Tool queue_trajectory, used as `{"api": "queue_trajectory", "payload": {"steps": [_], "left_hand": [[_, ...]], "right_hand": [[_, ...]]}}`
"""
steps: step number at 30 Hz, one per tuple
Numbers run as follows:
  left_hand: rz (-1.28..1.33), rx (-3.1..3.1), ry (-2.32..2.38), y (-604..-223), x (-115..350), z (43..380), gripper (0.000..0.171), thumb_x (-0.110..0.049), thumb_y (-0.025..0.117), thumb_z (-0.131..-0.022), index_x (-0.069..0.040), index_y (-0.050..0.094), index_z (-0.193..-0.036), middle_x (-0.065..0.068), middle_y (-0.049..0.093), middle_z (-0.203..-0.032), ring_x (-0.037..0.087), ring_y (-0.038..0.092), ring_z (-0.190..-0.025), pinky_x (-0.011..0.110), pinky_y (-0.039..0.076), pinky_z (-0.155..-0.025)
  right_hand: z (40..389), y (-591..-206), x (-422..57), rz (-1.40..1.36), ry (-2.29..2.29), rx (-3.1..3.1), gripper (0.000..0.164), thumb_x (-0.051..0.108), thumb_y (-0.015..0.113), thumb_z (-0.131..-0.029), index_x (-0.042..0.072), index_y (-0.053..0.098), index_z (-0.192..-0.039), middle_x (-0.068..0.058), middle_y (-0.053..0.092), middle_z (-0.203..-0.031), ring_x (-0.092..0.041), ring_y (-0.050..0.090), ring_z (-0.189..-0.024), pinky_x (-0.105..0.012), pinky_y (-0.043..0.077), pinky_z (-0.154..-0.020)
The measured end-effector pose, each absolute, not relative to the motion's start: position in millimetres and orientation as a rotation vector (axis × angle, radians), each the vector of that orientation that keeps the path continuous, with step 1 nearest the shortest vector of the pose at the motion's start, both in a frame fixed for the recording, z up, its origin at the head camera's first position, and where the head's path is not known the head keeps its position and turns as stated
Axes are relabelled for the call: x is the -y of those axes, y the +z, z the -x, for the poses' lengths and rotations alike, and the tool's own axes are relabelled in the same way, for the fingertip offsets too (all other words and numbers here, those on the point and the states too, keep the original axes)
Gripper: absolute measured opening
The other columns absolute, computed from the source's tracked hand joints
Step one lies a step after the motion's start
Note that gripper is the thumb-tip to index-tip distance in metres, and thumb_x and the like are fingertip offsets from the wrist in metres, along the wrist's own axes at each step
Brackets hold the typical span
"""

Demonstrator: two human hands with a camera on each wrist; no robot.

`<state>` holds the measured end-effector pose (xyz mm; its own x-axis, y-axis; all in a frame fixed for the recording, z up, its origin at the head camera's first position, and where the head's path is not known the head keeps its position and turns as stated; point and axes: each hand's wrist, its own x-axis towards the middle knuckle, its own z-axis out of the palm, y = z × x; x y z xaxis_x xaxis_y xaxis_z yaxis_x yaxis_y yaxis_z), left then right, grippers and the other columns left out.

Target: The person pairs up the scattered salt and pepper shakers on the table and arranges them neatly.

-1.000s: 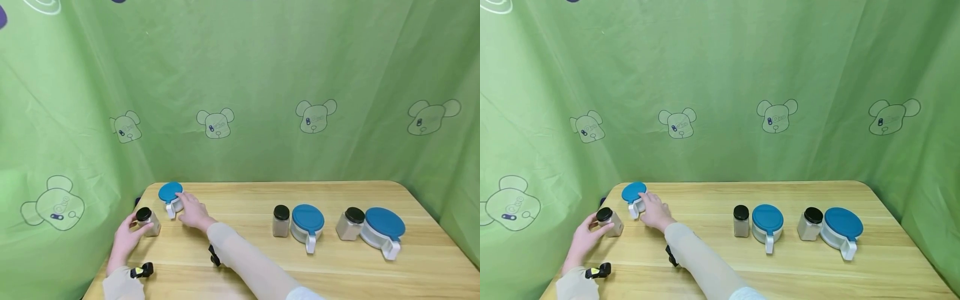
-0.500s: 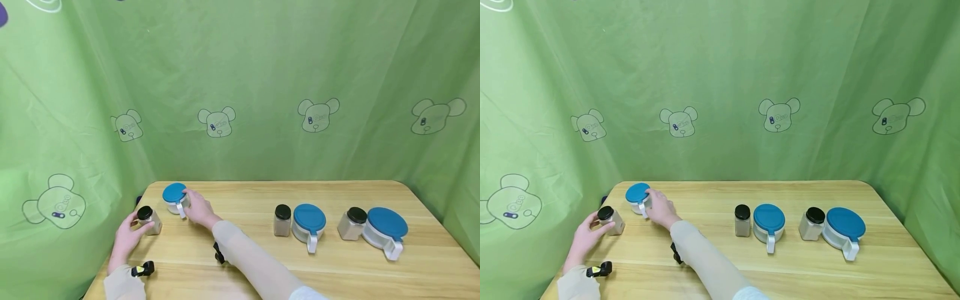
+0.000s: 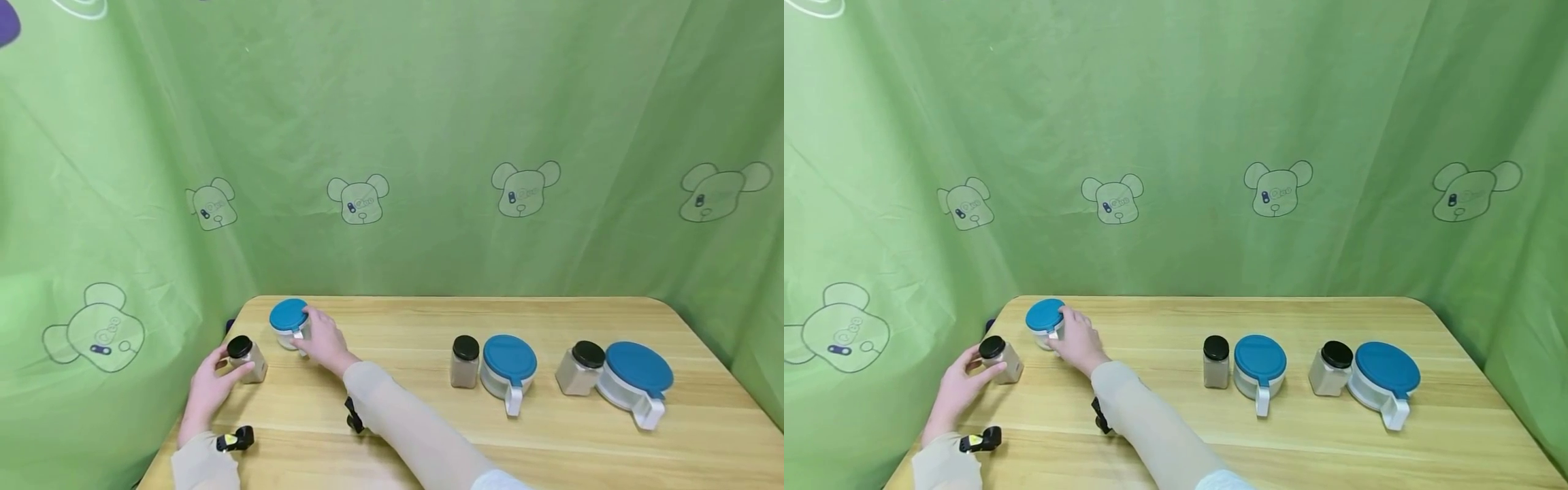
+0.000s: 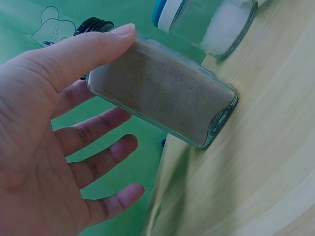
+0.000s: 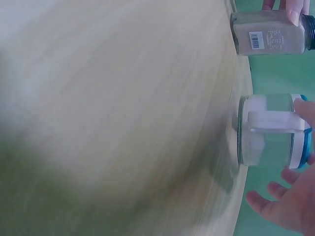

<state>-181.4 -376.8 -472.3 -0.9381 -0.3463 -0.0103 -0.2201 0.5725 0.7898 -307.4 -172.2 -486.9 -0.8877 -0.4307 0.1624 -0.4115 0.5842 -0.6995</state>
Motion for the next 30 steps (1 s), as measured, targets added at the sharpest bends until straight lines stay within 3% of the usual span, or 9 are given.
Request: {"api": "queue_trajectory", "payload": {"steps": [7, 17, 22, 30], "left_hand": [[-0.479, 2.672, -1.273, -471.0, 376.8, 179.8, 0.078, -0.039, 0.071, -0.088, -0.002, 0.036, -0.147, 0.024, 0.036, -0.152, 0.042, 0.039, -0.133, 0.056, 0.032, -0.110], [-0.480, 2.675, -1.251, -471.3, 379.2, 179.2, 0.080, -0.042, 0.071, -0.087, -0.003, 0.036, -0.148, 0.025, 0.036, -0.152, 0.044, 0.040, -0.134, 0.058, 0.032, -0.111], [-0.489, 2.681, -1.255, -469.6, 379.9, 177.3, 0.079, -0.041, 0.071, -0.088, -0.002, 0.036, -0.147, 0.025, 0.035, -0.153, 0.044, 0.039, -0.134, 0.057, 0.031, -0.112], [-0.477, 2.674, -1.261, -471.5, 379.3, 180.0, 0.078, -0.041, 0.071, -0.088, -0.003, 0.037, -0.147, 0.025, 0.035, -0.153, 0.043, 0.039, -0.134, 0.057, 0.032, -0.112]], "right_hand": [[306.7, -484.9, 170.4, 0.740, -1.245, -2.741, 0.067, 0.023, 0.070, -0.086, 0.017, 0.040, -0.145, -0.008, 0.047, -0.148, -0.029, 0.049, -0.133, -0.046, 0.046, -0.106], [309.0, -484.9, 167.9, 0.762, -1.239, -2.775, 0.059, 0.018, 0.065, -0.086, 0.018, 0.046, -0.142, -0.005, 0.054, -0.143, -0.028, 0.055, -0.126, -0.044, 0.048, -0.102], [306.8, -482.8, 169.5, 0.772, -1.259, -2.740, 0.067, 0.023, 0.067, -0.085, 0.014, 0.041, -0.146, -0.007, 0.049, -0.147, -0.030, 0.050, -0.132, -0.047, 0.044, -0.106], [313.1, -480.6, 176.7, 0.770, -1.181, -2.740, 0.088, 0.043, 0.074, -0.083, 0.009, 0.030, -0.151, -0.011, 0.045, -0.150, -0.029, 0.045, -0.137, -0.047, 0.042, -0.109]]}}
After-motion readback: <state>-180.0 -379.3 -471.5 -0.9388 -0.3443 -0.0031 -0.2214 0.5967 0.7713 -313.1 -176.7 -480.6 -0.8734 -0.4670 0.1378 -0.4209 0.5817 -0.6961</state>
